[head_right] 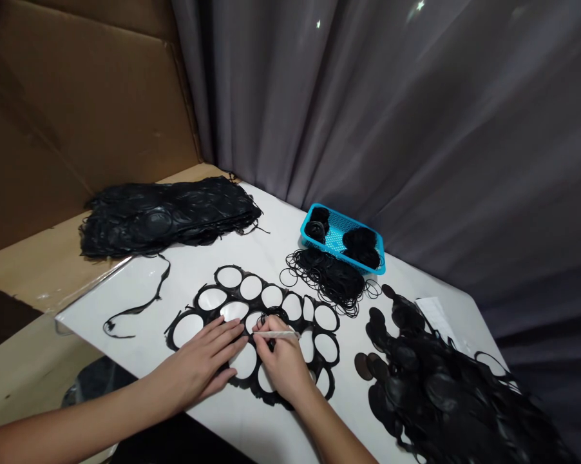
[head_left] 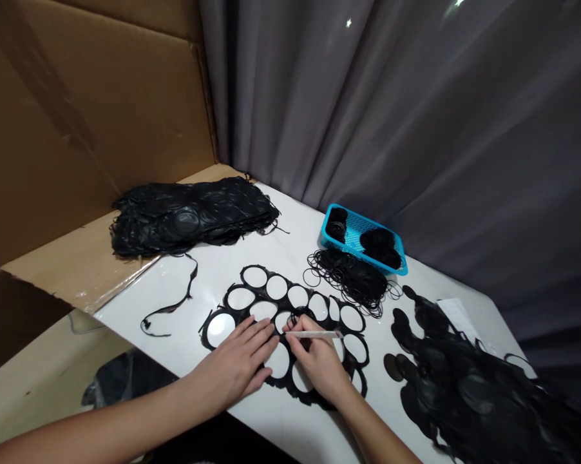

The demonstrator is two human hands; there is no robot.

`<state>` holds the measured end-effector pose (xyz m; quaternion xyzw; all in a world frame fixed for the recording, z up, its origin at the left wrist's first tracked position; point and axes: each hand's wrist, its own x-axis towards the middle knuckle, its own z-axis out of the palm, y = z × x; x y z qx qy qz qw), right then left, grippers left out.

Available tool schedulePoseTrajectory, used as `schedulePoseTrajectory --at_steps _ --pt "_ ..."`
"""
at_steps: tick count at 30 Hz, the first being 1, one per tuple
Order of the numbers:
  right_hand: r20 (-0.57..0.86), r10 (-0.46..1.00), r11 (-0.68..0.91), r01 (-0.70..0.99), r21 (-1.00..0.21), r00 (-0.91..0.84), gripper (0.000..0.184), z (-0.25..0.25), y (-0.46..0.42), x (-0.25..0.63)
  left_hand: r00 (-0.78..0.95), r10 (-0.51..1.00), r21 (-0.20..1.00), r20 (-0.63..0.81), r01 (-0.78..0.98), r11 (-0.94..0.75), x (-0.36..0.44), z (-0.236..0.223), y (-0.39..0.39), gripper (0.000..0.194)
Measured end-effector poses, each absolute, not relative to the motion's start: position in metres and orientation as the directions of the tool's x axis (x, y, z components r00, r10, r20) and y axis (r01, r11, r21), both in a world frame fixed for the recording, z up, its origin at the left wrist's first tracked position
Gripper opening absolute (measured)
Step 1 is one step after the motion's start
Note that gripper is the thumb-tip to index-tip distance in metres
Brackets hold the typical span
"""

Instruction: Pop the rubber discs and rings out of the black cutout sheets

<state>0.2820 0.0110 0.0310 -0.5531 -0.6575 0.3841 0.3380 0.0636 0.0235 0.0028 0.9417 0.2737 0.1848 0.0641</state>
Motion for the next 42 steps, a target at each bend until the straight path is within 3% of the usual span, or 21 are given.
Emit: schedulePoseTrajectory --at_steps 4,9,12,16,18,20,23,26,29,33,36,39,42 --pt "0.117 0.971 0.219 0.569 -0.792 -0.21 0.019 0.028 0.004 0.277 0.784 0.539 0.213 0.309 0.495 -0.842 0.064 0.002 0.023 0.045" --pt "0.307 0.896 0.442 0.701 -0.559 -0.321 0.018 0.02 0.002 0.275 0.778 0.534 0.209 0.33 0.491 -0.846 0.064 0.0 0.024 0.044" --pt "0.378 0.915 0.339 0.783 -0.522 -0.145 0.017 0.029 0.027 0.302 0.777 0.528 0.212 0.344 0.483 -0.849 0.064 0.002 0.024 0.043" --pt "0.398 0.902 0.109 0.801 -0.588 0.17 0.018 0.047 0.071 0.35 0.77 0.528 0.241 0.359 0.47 -0.849 0.063 0.004 0.024 0.043" --pt "0.28 0.922 0.006 0.712 -0.702 0.269 0.02 0.052 0.083 0.357 0.768 0.53 0.255 0.358 0.466 -0.847 0.063 0.004 0.024 0.042" --pt "0.125 0.958 -0.059 0.605 -0.794 0.257 0.022 0.053 0.086 0.349 0.767 0.539 0.27 0.347 0.469 -0.841 0.062 0.004 0.024 0.042" --pt "-0.178 0.983 -0.182 0.276 -0.944 0.04 0.028 0.054 0.084 0.327 0.776 0.546 0.288 0.315 0.47 -0.834 0.061 0.008 0.025 0.041" --pt "-0.372 0.898 -0.409 -0.135 -0.902 -0.236 0.035 0.058 0.081 0.314 0.777 0.557 0.33 0.293 0.464 -0.822 0.063 0.018 0.027 0.035" --pt "-0.408 0.861 -0.488 -0.273 -0.829 -0.303 0.033 0.061 0.082 0.315 0.765 0.575 0.362 0.288 0.469 -0.805 0.07 0.027 0.033 0.032" --pt "-0.422 0.85 -0.521 -0.386 -0.762 -0.315 0.032 0.059 0.082 0.327 0.776 0.558 0.329 0.295 0.466 -0.821 0.085 0.026 0.045 0.052" --pt "-0.409 0.829 -0.548 -0.414 -0.727 -0.381 0.031 0.058 0.077 0.339 0.801 0.545 0.301 0.25 0.47 -0.83 0.093 0.019 0.05 0.067" --pt "-0.393 0.798 -0.584 -0.423 -0.693 -0.457 0.029 0.06 0.071 0.35 0.812 0.534 0.303 0.234 0.461 -0.834 0.095 0.015 0.05 0.069" --pt "-0.343 0.873 -0.486 -0.547 -0.682 -0.347 0.025 0.065 0.071 0.354 0.816 0.532 0.315 0.227 0.456 -0.832 0.095 0.015 0.049 0.069"
